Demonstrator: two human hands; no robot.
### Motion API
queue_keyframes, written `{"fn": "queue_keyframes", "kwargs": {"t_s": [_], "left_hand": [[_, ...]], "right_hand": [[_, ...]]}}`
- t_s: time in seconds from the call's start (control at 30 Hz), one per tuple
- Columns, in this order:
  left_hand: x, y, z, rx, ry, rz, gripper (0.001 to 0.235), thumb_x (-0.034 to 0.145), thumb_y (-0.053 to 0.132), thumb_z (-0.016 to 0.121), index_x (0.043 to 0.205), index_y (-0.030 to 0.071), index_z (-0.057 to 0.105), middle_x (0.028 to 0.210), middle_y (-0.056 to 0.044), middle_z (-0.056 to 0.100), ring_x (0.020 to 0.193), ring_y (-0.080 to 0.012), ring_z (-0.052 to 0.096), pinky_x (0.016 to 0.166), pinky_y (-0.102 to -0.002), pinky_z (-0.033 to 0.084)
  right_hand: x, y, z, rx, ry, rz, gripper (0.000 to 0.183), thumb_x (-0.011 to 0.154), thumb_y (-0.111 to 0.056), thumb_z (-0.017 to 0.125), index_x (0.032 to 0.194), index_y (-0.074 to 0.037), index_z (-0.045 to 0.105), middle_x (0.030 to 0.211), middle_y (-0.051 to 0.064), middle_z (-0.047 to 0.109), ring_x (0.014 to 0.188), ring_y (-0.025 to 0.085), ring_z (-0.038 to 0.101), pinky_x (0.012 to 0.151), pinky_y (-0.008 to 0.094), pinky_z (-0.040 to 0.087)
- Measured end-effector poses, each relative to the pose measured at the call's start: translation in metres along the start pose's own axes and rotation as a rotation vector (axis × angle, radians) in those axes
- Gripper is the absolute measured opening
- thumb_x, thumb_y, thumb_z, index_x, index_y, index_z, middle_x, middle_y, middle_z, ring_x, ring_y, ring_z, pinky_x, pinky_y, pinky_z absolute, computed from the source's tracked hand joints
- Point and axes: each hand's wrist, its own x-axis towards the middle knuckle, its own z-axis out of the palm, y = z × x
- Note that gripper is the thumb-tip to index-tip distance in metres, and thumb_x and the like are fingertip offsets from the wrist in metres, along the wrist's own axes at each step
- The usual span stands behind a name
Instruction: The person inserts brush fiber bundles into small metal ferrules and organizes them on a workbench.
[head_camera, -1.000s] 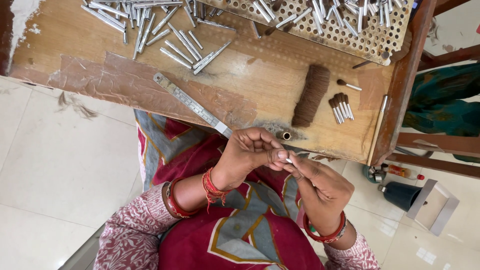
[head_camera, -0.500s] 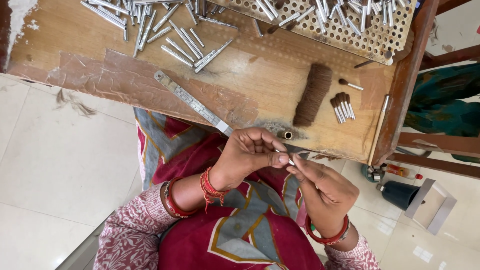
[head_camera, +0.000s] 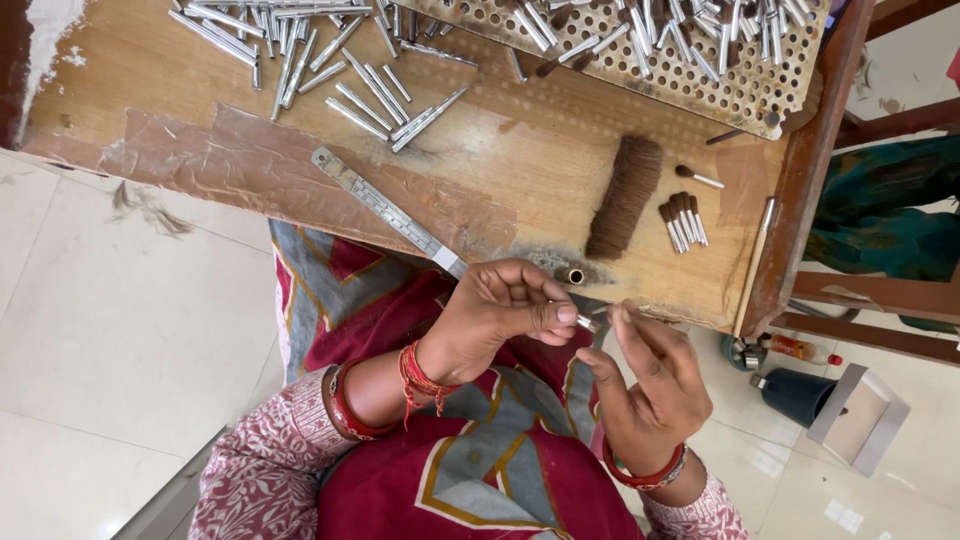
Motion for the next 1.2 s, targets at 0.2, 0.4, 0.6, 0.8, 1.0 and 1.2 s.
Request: {"fn": "queue_keyframes", "kwargs": {"t_s": [0.2, 0.4, 0.6, 0.8, 1.0, 1.2], "left_hand": [[0.001, 0.000, 0.000, -0.060, 0.028, -0.034, 0.016, 0.090, 0.001, 0.078, 0.102, -0.005, 0.069, 0.093, -0.015, 0.077, 0.082, -0.0198, 0.076, 0.078, -0.033, 0.065], [0.000, -0.007, -0.002, -0.105, 0.023, -0.054, 0.015, 0.090, 0.001, 0.077, 0.102, -0.005, 0.069, 0.093, -0.016, 0.076, 0.083, -0.0211, 0.076, 0.079, -0.034, 0.065], [-0.001, -0.004, -0.002, -0.132, 0.034, -0.072, 0.015, 0.090, 0.000, 0.077, 0.101, -0.005, 0.069, 0.093, -0.015, 0.076, 0.084, -0.0208, 0.077, 0.079, -0.034, 0.065], [-0.002, -0.008, -0.006, -0.051, 0.045, -0.056, 0.015, 0.090, -0.001, 0.076, 0.102, -0.006, 0.069, 0.092, -0.015, 0.077, 0.081, -0.0207, 0.076, 0.076, -0.032, 0.065], [-0.005, -0.010, -0.007, 0.034, 0.017, -0.056, 0.024, 0.088, -0.003, 0.075, 0.112, -0.004, 0.072, 0.096, -0.015, 0.076, 0.086, -0.0192, 0.075, 0.077, -0.031, 0.062], [0.004, 0.010, -0.003, 0.054, 0.064, 0.002, 0.019, 0.089, -0.003, 0.072, 0.108, -0.007, 0.071, 0.107, -0.019, 0.079, 0.096, -0.0226, 0.076, 0.088, -0.036, 0.062]], "right_hand": [[-0.028, 0.023, 0.020, -0.106, 0.014, -0.042, 0.055, 0.095, -0.023, 0.078, 0.143, -0.006, 0.060, 0.132, 0.012, 0.046, 0.115, 0.024, 0.052, 0.101, 0.035, 0.049], [-0.033, 0.027, 0.031, -0.102, 0.050, -0.044, 0.052, 0.105, -0.036, 0.064, 0.149, -0.010, 0.055, 0.137, 0.011, 0.042, 0.118, 0.023, 0.049, 0.103, 0.037, 0.046], [-0.031, 0.027, 0.030, -0.105, 0.046, -0.044, 0.045, 0.109, -0.036, 0.059, 0.146, -0.010, 0.058, 0.141, 0.011, 0.044, 0.120, 0.022, 0.047, 0.103, 0.037, 0.046], [-0.006, 0.015, 0.027, -0.155, 0.106, -0.147, 0.033, 0.098, -0.018, 0.071, 0.130, -0.007, 0.069, 0.128, 0.010, 0.053, 0.118, 0.025, 0.055, 0.101, 0.039, 0.053], [-0.002, 0.010, 0.026, -0.106, 0.177, -0.194, 0.030, 0.088, -0.002, 0.081, 0.116, -0.006, 0.074, 0.115, 0.009, 0.066, 0.106, 0.026, 0.065, 0.100, 0.043, 0.055], [0.015, 0.041, 0.005, -0.310, 0.265, -0.003, 0.026, 0.096, -0.006, 0.071, 0.122, -0.003, 0.070, 0.120, 0.012, 0.071, 0.108, 0.027, 0.067, 0.096, 0.037, 0.053]]}}
